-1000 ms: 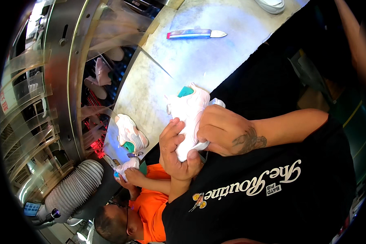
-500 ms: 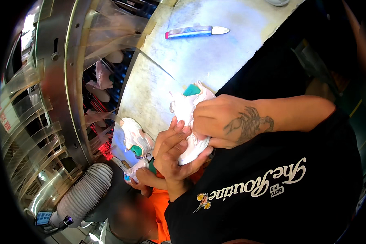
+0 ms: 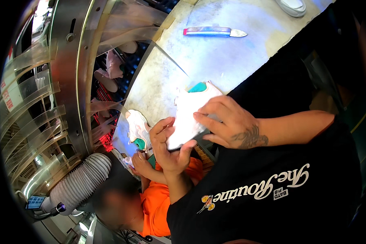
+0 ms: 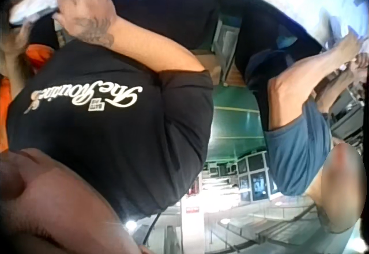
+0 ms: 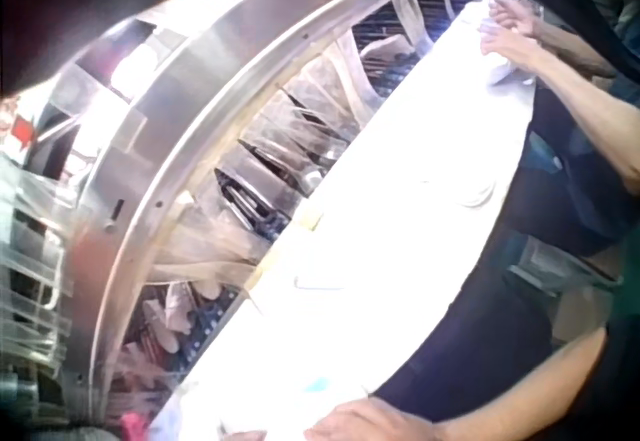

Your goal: The person assembles white sneakers by hand in a factory setting. They insert white foam insoles into the shoe uppers and then press teal-colored heel inserts into the heel cups. The person handles the shoes one at a time, rotating them to access different areas, and places the finished shoes on a nearby surface.

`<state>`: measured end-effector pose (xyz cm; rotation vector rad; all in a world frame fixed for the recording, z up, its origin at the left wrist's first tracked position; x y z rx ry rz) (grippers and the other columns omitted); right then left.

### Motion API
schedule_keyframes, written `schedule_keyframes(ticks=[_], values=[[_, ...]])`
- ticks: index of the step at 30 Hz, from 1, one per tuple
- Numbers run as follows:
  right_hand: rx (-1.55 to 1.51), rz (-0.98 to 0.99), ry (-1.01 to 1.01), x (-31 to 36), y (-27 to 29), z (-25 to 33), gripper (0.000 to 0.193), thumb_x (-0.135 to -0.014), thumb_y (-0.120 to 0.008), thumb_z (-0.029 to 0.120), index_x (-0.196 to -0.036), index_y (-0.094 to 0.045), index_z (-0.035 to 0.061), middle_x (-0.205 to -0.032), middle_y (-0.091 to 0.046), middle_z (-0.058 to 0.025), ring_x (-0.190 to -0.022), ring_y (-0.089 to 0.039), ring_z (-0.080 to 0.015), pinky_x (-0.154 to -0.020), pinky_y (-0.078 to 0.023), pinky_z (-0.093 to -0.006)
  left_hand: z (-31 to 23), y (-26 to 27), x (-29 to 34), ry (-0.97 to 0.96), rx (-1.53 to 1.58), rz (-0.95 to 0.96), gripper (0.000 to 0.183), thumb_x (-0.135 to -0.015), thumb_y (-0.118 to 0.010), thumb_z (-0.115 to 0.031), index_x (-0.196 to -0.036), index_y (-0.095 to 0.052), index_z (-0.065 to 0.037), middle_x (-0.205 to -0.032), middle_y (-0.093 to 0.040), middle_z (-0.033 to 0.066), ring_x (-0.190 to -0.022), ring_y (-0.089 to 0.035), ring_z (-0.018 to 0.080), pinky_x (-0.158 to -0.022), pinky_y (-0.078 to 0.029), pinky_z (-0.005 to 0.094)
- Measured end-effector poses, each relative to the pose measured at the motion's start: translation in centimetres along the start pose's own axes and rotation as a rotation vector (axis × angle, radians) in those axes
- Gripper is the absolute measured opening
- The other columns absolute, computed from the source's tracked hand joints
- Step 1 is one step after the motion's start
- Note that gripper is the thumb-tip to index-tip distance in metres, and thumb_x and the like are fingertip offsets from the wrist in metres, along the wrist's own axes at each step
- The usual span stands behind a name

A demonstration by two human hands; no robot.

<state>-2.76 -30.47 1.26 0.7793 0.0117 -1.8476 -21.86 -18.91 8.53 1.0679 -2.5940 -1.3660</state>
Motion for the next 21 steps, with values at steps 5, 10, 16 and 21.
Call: schedule_keyframes(ticks=[5,10,16,21], values=[[-0.096,0.037,-0.127,0.5,-0.8,0.5,0.055,-0.076,-0.095,0.024,-0.118,-0.071,0.0005,-0.110,-0.064,-0.0139,-0.106,-0.063,-0.0327,-0.094,-0.053,-0.0465,-3.8,-0.6,-0.1,0.093,-0.434,0.014,0.053,-0.103,-0.079,-0.026,-0.141,-0.061,0.006,-0.134,-0.066,0.0255,-0.117,-0.068,0.0416,-0.100,-0.056,0.0459],[-0.021,0.045,-0.128,-1.5,-1.2,-1.1,0.040,-0.073,-0.095,0.023,-0.095,-0.064,0.0115,-0.097,-0.065,-0.0064,-0.097,-0.066,-0.0281,-0.088,-0.043,-0.0434,-4.8,-0.5,-1.9,0.193,-0.626,0.134,0.054,-0.105,-0.076,-0.028,-0.146,-0.059,0.002,-0.139,-0.061,0.0255,-0.123,-0.064,0.0415,-0.099,-0.055,0.0444],[-0.095,0.181,-0.052,-3.2,-1.4,-2.9,0.034,-0.080,-0.087,0.023,-0.101,-0.063,0.0097,-0.094,-0.069,-0.0063,-0.093,-0.070,-0.0284,-0.089,-0.044,-0.0453,-2.1,0.0,-2.1,0.182,-0.384,0.108,0.073,-0.082,-0.098,-0.026,-0.139,-0.060,-0.001,-0.133,-0.058,0.0236,-0.125,-0.060,0.0406,-0.103,-0.053,0.0458],[-0.183,0.338,-0.257,-5.0,-0.4,-3.5,0.037,-0.086,-0.084,0.026,-0.108,-0.065,0.0043,-0.103,-0.073,-0.0130,-0.100,-0.074,-0.0353,-0.089,-0.053,-0.0477,0.5,-0.2,-2.5,0.048,-0.367,0.039,0.072,-0.076,-0.100,-0.024,-0.134,-0.062,-0.002,-0.133,-0.058,0.0235,-0.126,-0.059,0.0406,-0.106,-0.050,0.0498]])
Point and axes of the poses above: each hand's wrist, its own x-axis away from the middle knuckle, its own y-axis out of the back of the hand, z = x × y, the point moved 2 cm from there along -x, towards the middle knuckle
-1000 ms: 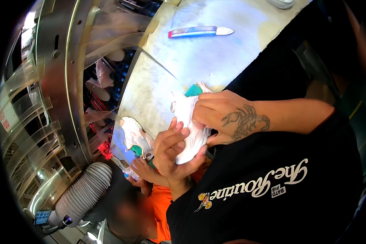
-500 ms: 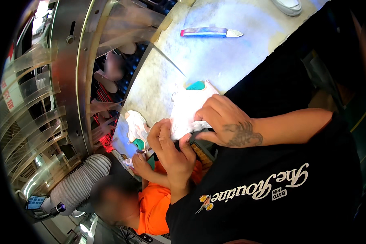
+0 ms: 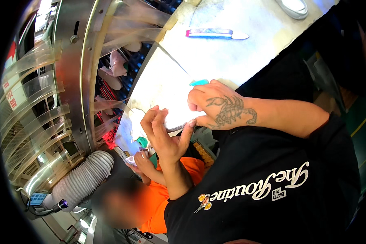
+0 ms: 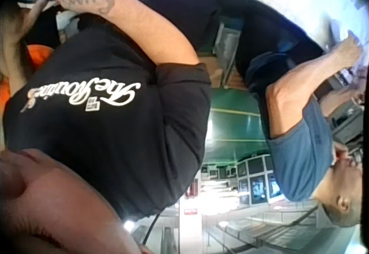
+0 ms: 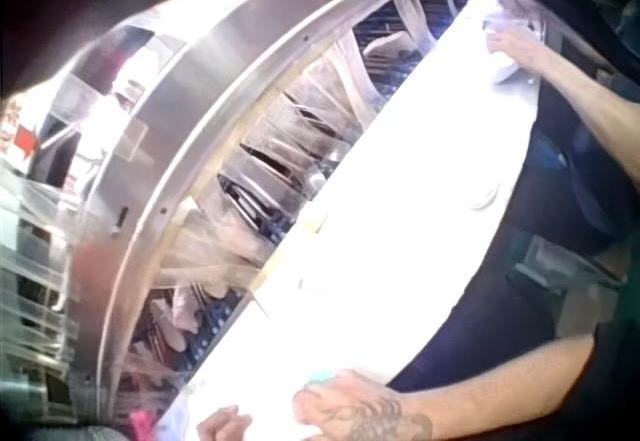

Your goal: The person assembles white sneakers by hand in a factory setting. They insert white foam insoles into the shoe uppers and then press teal-colored heel inserts into the heel cups. The person handles the shoes one at a time, rotating them to access different areas, and places the finished shoes on a nearby surface.

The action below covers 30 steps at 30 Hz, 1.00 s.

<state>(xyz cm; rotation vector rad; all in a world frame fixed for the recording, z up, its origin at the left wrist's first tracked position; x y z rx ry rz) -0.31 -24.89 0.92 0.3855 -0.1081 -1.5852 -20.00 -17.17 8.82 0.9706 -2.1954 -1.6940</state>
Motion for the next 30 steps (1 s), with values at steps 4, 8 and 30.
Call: schedule_keyframes(ticks=[4,8,30], values=[[-0.016,-0.095,-0.049,-0.4,-0.2,-0.1,0.040,-0.085,-0.085,0.025,-0.108,-0.063,0.0011,-0.102,-0.072,-0.0168,-0.098,-0.074,-0.0388,-0.086,-0.058,-0.0479,-0.7,-0.3,-0.7,0.035,-0.019,-0.029,0.065,-0.077,-0.096,-0.021,-0.130,-0.063,-0.001,-0.131,-0.057,0.0227,-0.126,-0.057,0.0396,-0.109,-0.047,0.0501],[0.088,-0.140,-0.050,-0.8,-1.3,-0.1,0.041,-0.085,-0.086,0.025,-0.107,-0.061,0.0015,-0.103,-0.069,-0.0170,-0.092,-0.072,-0.0396,-0.084,-0.058,-0.0476,-1.4,-1.5,-0.7,0.308,-0.064,-0.060,0.061,-0.078,-0.093,-0.016,-0.126,-0.061,0.002,-0.129,-0.049,0.0227,-0.126,-0.052,0.0390,-0.108,-0.048,0.0495],[0.089,-0.120,0.324,-5.8,4.7,4.7,0.017,-0.100,-0.072,0.021,-0.105,-0.069,0.0057,-0.100,-0.070,-0.0120,-0.093,-0.069,-0.0306,-0.086,-0.054,-0.0390,-2.8,-4.5,-0.8,0.275,1.260,-0.090,0.080,-0.101,-0.071,-0.026,-0.163,-0.028,0.000,-0.161,-0.038,0.0195,-0.144,-0.048,0.0292,-0.127,-0.034,0.0469]])
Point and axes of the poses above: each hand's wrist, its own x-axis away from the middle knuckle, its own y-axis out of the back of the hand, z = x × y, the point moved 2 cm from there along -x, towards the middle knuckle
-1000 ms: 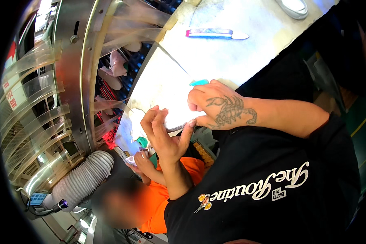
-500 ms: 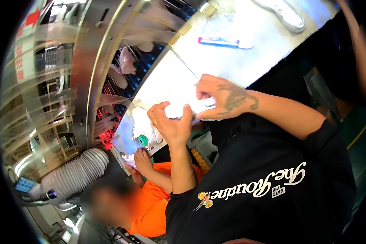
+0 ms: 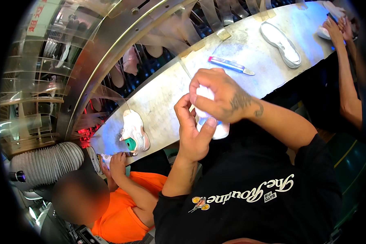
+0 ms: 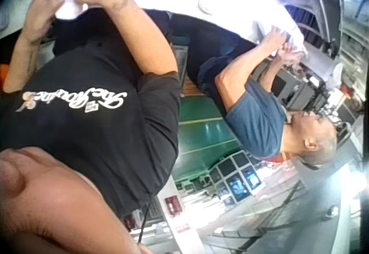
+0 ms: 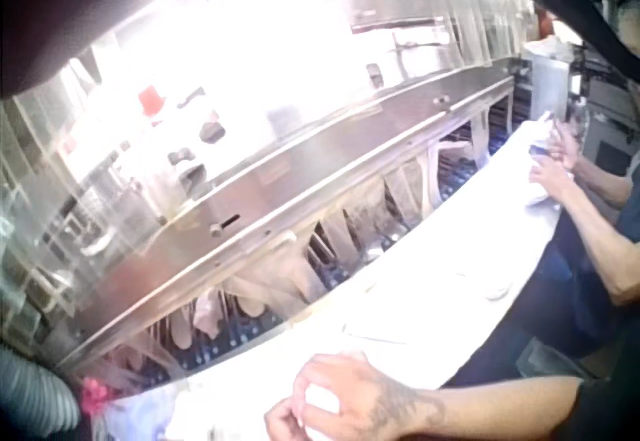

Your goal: The person assembles white sneakers by hand in a factory setting. They insert white foam insoles into the shoe uppers and then press teal-colored heel inserts into the heel cups. The person handles the shoes one at a time, rotating them to access different areas, and places the finished shoes on a nearby surface.

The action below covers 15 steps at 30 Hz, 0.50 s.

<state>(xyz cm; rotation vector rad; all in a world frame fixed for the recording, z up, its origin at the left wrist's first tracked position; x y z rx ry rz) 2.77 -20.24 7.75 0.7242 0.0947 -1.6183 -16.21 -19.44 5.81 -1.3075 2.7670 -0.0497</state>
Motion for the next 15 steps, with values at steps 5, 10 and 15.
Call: schedule_keyframes(ticks=[5,10,15], values=[[-0.293,0.079,-0.465,-3.3,1.5,-3.7,0.021,-0.102,-0.067,0.028,-0.106,-0.069,0.0068,-0.098,-0.072,-0.0054,-0.094,-0.066,-0.0172,-0.089,-0.054,-0.0353,4.5,1.4,3.0,-0.296,-0.661,0.069,0.088,-0.090,-0.072,-0.023,-0.161,-0.024,-0.001,-0.164,-0.031,0.0288,-0.150,-0.037,0.0426,-0.129,-0.026,0.0569],[-0.249,0.044,-0.503,-3.6,0.8,-3.6,0.034,-0.099,-0.068,0.038,-0.110,-0.071,0.0067,-0.098,-0.075,-0.0139,-0.094,-0.071,-0.0278,-0.089,-0.056,-0.0407,2.8,1.9,3.7,-0.619,-1.028,-0.047,0.056,-0.088,-0.067,-0.025,-0.140,-0.064,-0.004,-0.150,-0.056,0.0217,-0.138,-0.046,0.0415,-0.121,-0.034,0.0576],[-0.239,0.045,-0.490,-3.3,0.1,-2.7,0.024,-0.104,-0.069,0.031,-0.108,-0.070,0.0080,-0.099,-0.074,-0.0071,-0.096,-0.067,-0.0184,-0.091,-0.054,-0.0365,-0.2,0.8,3.1,-0.550,-1.289,0.091,0.056,-0.087,-0.058,-0.027,-0.135,-0.074,-0.004,-0.143,-0.071,0.0104,-0.135,-0.050,0.0365,-0.121,-0.029,0.0566]])
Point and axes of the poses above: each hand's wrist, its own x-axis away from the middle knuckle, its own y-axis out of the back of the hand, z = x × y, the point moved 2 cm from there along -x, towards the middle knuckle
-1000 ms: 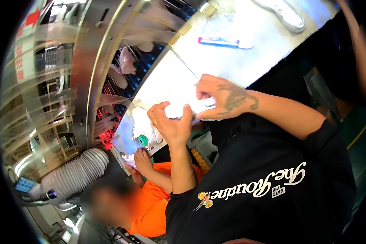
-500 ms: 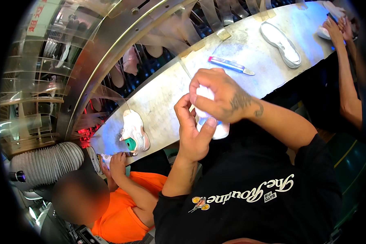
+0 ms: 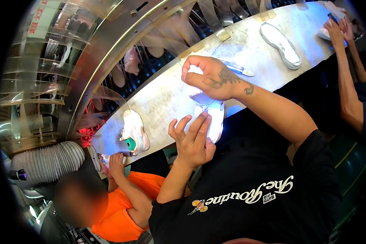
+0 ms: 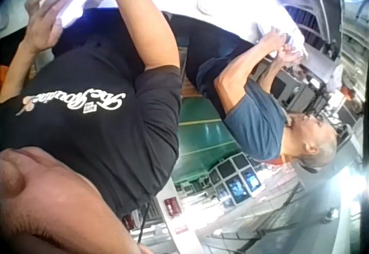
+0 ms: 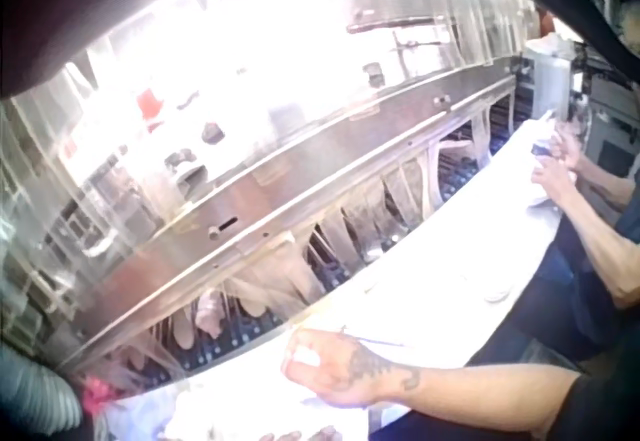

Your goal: The person assembles white sneakers by hand in a factory setting. They insert white foam insoles into the shoe uppers and then press teal-colored heel inserts into the heel cups. The person handles the shoes one at a time, rotating them to access different areas, and places the finished shoes on a nearby surface.

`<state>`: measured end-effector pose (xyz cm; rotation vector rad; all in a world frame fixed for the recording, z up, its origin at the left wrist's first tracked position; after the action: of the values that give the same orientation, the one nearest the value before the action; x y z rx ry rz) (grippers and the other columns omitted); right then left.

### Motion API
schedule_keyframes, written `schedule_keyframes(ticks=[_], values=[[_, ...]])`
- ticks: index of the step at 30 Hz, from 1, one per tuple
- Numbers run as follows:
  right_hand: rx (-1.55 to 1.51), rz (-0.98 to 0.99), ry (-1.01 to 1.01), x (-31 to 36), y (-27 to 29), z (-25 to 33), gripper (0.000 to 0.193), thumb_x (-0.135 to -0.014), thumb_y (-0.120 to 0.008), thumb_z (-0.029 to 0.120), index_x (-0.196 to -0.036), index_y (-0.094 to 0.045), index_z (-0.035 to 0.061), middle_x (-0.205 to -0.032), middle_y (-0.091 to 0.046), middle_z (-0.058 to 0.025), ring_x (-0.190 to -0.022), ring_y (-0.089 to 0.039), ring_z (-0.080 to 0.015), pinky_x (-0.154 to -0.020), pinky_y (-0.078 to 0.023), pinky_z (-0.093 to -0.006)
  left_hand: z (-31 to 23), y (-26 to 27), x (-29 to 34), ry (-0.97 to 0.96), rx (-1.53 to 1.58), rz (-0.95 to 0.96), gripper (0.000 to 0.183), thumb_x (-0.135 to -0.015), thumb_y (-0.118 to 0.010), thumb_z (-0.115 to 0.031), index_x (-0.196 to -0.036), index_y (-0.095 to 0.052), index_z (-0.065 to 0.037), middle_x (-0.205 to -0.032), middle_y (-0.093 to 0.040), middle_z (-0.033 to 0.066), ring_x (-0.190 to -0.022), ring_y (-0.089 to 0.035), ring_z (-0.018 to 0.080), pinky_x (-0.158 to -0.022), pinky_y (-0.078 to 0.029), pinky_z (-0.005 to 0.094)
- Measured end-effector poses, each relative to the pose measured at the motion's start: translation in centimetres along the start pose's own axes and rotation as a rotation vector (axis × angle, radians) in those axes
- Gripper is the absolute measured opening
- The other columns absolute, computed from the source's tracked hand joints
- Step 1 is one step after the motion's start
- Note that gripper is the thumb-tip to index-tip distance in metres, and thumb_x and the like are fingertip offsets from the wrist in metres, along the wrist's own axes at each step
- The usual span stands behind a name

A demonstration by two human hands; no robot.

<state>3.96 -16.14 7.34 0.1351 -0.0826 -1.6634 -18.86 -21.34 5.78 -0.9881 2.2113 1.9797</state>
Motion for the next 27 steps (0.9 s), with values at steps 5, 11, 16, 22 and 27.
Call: schedule_keyframes(ticks=[5,11,16,22,27], values=[[0.098,-0.051,0.266,0.7,-1.6,-0.3,0.022,-0.101,-0.071,0.029,-0.107,-0.071,0.0069,-0.100,-0.075,-0.0164,-0.100,-0.074,-0.0332,-0.094,-0.055,-0.0422,-0.3,2.2,-1.9,0.009,0.004,0.172,0.058,-0.084,-0.059,-0.025,-0.136,-0.073,-0.002,-0.141,-0.071,0.0147,-0.127,-0.056,0.0365,-0.118,-0.032,0.0579],[0.244,0.007,0.272,2.1,-2.8,1.2,0.026,-0.101,-0.071,0.033,-0.110,-0.070,0.0091,-0.104,-0.073,-0.0120,-0.104,-0.070,-0.0319,-0.109,-0.042,-0.0462,0.8,4.6,-3.6,0.148,0.160,0.406,0.050,-0.086,-0.069,-0.028,-0.126,-0.075,0.000,-0.130,-0.073,0.0156,-0.114,-0.063,0.0362,-0.108,-0.041,0.0543],[0.273,0.025,0.295,3.4,-2.1,1.2,0.025,-0.104,-0.069,0.033,-0.115,-0.067,0.0107,-0.109,-0.070,-0.0113,-0.114,-0.066,-0.0306,-0.113,-0.036,-0.0460,1.7,4.5,-1.4,0.089,0.324,-0.136,0.051,-0.091,-0.082,-0.042,-0.117,-0.076,0.002,-0.117,-0.075,0.0180,-0.108,-0.068,0.0374,-0.096,-0.054,0.0462],[-0.075,0.030,0.417,3.8,-1.4,-0.4,0.049,-0.102,-0.067,0.021,-0.145,-0.055,0.0008,-0.137,-0.057,-0.0176,-0.124,-0.059,-0.0315,-0.117,-0.044,-0.0464,2.6,1.6,-0.4,-0.059,0.421,-0.259,0.053,-0.075,-0.097,-0.011,-0.119,-0.069,-0.005,-0.157,-0.054,0.0267,-0.147,-0.052,0.0533,-0.121,-0.047,0.0604],[0.093,0.106,0.638,8.6,0.9,-0.9,0.071,-0.082,-0.076,0.012,-0.149,-0.057,-0.0045,-0.160,-0.048,-0.0266,-0.150,-0.051,-0.0422,-0.124,-0.043,-0.0499,4.6,0.7,-2.5,-0.057,0.595,-0.260,0.050,-0.083,-0.094,-0.014,-0.120,-0.062,-0.004,-0.165,-0.048,0.0330,-0.160,-0.034,0.0644,-0.128,-0.032,0.0729]])
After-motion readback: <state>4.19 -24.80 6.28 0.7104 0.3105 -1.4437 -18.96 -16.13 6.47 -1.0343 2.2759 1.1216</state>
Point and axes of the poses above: each hand's wrist, its own x-axis away from the middle knuckle, its own y-axis out of the back of the hand, z = x × y, the point moved 2 cm from there along -x, towards the middle knuckle
